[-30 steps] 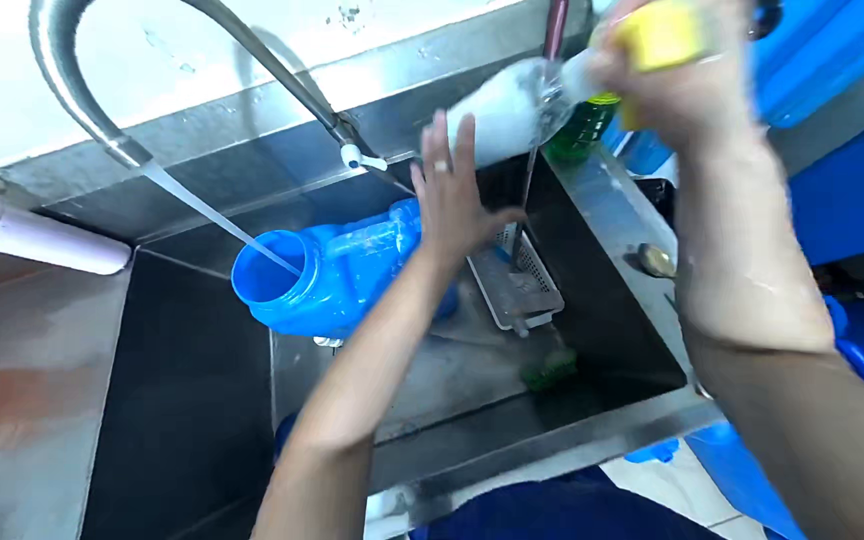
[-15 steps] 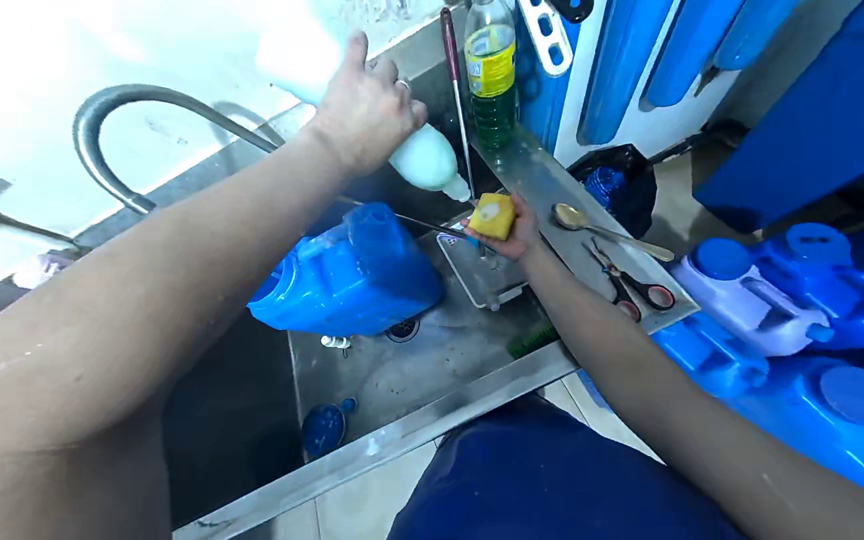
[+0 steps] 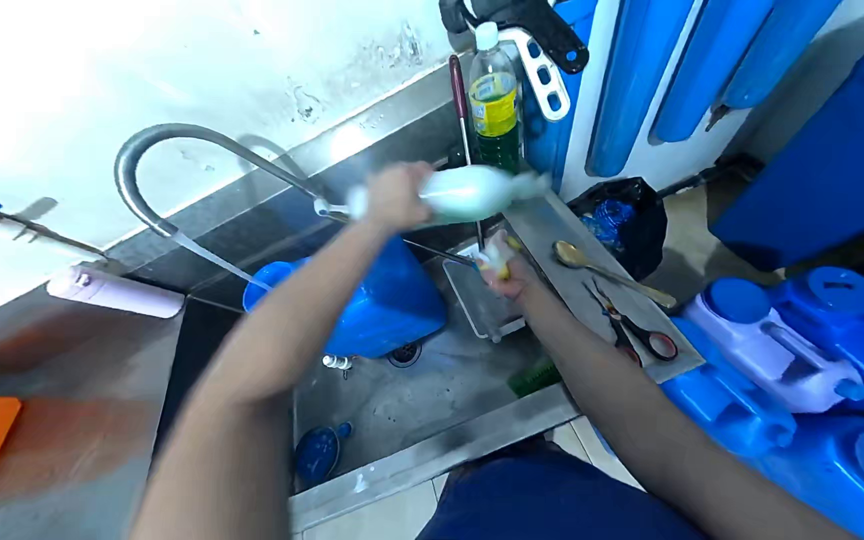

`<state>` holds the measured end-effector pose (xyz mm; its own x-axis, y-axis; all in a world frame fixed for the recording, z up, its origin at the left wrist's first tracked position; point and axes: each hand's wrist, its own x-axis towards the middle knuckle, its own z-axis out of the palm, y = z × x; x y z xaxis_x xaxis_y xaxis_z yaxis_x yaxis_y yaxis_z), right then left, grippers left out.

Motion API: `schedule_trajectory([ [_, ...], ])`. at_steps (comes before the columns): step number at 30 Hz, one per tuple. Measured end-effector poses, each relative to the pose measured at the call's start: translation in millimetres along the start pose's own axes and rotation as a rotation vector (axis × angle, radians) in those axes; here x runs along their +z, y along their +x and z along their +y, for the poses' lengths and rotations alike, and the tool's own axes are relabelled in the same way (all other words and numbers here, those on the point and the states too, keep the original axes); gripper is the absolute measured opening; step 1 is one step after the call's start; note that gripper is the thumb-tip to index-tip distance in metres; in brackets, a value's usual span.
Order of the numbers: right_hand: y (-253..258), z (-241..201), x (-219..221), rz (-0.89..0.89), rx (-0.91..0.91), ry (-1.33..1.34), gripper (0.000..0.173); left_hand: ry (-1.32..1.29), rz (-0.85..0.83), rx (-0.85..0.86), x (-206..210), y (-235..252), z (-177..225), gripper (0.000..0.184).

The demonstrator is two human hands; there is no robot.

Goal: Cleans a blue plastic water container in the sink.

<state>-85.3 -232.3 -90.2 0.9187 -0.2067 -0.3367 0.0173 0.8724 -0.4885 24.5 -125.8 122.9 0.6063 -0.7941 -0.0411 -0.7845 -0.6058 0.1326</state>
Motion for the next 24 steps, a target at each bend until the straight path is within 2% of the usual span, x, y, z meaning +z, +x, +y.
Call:
schedule_trajectory([
  [3,-10,33,20,0.054,0.176,-0.082,0.053,-0.87,0.191,-0.046,86,53,33,0.066],
  [4,-12,47,19,0.021,0.209,-0.072,0.055,-1.036,0.25,-0.039,114,69,46,0.068],
  [5,-14,59,8,-0.093,0.22,-0.07,0.052,-1.14,0.296,-0.03,137,82,59,0.07],
  [6,-9,68,-10,-0.289,0.225,-0.053,0.046,-1.219,0.33,-0.019,154,90,69,0.074],
  [7,-10,71,-13,-0.354,0.229,-0.106,0.039,-1.256,0.327,-0.018,160,93,76,0.077],
  [8,-11,71,-15,-0.364,0.254,-0.137,0.036,-1.233,0.288,-0.022,160,91,77,0.081],
  [9,-20,64,-1,-0.259,0.314,-0.2,0.034,-1.134,0.247,-0.049,152,85,69,0.086],
  [10,-26,58,13,-0.154,0.371,-0.285,0.03,-0.975,0.256,-0.117,142,77,51,0.091],
  [11,-28,53,21,-0.153,0.424,-0.359,0.028,-0.803,0.333,-0.239,130,68,23,0.091],
  [13,-25,51,26,-0.227,0.468,-0.489,0.027,-0.502,0.528,-0.577,105,52,-64,0.09],
  [15,-24,57,29,-0.243,0.468,-0.578,0.029,-0.274,0.598,-0.837,84,30,-166,0.092],
  [17,-26,57,31,-0.272,0.462,-0.627,0.036,-0.161,0.409,-0.88,67,-10,-233,0.092],
  [19,-27,46,38,-0.352,0.384,-0.629,0.046,-0.153,0.085,-0.775,49,-57,-265,0.092],
  [20,-24,36,45,-0.398,0.289,-0.614,0.05,-0.154,-0.059,-0.755,45,-81,-275,0.098],
  [22,-12,10,74,-0.46,0.072,-0.644,0.066,-0.102,-0.268,-0.752,46,-123,-281,0.127],
  [24,4,-15,109,-0.454,-0.174,-0.833,0.079,-0.039,-0.334,-0.735,49,-150,-264,0.142],
])
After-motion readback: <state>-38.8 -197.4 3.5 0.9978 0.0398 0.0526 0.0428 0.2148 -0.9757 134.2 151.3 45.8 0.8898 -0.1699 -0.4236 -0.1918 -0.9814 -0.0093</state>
